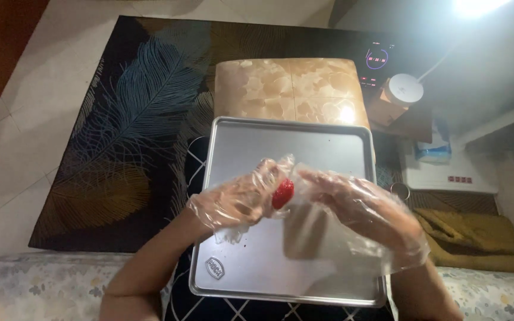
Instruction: Kneading a small piece of red dough on a metal tray while wearing plastic gloves
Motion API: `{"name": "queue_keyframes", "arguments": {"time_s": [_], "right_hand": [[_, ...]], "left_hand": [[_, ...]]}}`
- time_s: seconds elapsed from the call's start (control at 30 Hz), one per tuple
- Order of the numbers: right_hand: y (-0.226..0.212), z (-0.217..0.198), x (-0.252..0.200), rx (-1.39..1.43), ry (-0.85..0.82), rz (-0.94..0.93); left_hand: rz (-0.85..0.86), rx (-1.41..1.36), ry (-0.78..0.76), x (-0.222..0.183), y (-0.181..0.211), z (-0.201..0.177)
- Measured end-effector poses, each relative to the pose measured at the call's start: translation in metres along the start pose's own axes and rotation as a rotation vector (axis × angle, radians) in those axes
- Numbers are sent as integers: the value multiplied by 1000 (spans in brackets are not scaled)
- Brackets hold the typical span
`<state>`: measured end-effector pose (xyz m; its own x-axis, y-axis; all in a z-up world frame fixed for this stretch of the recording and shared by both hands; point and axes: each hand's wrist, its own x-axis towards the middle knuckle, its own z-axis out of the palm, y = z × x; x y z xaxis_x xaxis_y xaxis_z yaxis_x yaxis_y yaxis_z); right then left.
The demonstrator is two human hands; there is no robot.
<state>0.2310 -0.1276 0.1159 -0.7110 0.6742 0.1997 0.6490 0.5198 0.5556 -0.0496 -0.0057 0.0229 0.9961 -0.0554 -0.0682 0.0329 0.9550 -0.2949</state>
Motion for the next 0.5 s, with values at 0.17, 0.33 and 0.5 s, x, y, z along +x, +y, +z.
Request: {"name": "queue_keyframes", "arguments": {"time_s": [0.17,0.33,0.5], "right_hand": [[9,-33,52,1164,-547,478],[-22,0,86,1552,-361,283],[-98,130,86,1907,-87,-69]], "left_hand": [[101,-715,-1464,123,-18,-82],[67,-2035,-2564,-29,33,-49],[-120,-3311,-1410,-13,-4,46]]}}
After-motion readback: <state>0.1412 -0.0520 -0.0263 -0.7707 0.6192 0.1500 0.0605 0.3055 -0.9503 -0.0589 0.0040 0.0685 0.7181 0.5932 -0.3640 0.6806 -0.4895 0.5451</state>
